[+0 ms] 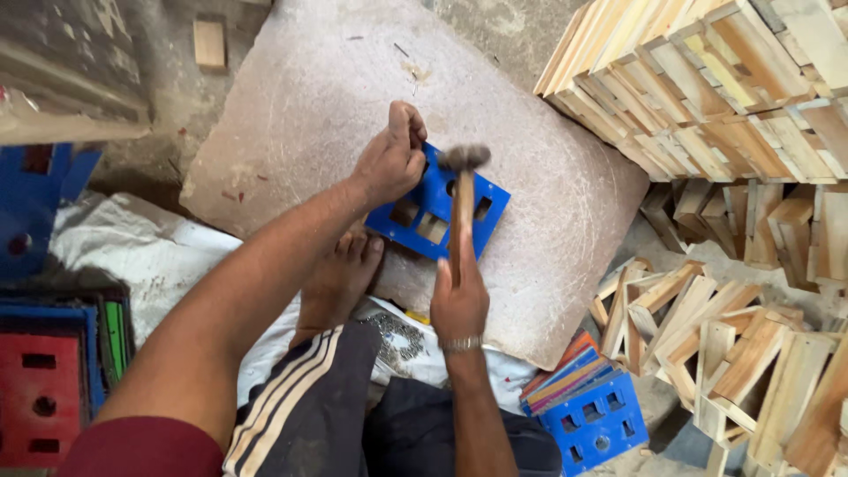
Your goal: The person sits on the floor and assembles small wooden frames using a blue plastic jig and a hammer. They place wooden pieces into the jig, hammer nails to secure them, and then remove the completed frames.
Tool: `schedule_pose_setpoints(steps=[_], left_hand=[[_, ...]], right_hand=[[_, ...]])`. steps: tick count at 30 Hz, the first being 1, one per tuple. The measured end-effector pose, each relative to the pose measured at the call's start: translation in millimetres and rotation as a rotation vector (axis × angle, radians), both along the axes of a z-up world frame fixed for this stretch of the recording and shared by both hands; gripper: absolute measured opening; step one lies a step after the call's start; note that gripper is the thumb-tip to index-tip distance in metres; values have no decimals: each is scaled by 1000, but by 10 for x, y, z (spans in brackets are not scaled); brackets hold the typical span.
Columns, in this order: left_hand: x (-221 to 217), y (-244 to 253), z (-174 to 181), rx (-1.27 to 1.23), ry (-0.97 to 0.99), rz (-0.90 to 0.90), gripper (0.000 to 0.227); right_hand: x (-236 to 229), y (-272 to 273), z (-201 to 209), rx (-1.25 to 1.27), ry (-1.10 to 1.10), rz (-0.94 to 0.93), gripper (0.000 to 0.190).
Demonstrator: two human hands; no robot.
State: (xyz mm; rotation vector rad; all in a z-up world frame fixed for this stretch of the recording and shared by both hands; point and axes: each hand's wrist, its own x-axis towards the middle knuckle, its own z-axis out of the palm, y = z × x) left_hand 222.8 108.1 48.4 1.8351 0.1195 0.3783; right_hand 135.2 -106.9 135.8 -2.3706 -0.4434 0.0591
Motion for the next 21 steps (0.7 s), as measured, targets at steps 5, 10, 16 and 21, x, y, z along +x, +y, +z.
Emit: schedule_pose_setpoints(steps=[5,10,16,21], left_hand=[[-21,52,94,-103,82,-35,38],[251,188,296,577,90,-251,37],[217,254,545,715,409,-465,45],[51,317,860,532,537,-429,48]], right_hand=[[-840,-430,74,61,140,-190,63],[-1478,-700,65,150,338,-230,66],[-1541,-644,-114,310,673,-443,75],[-1457,-638,-170,327,627,-391,73]])
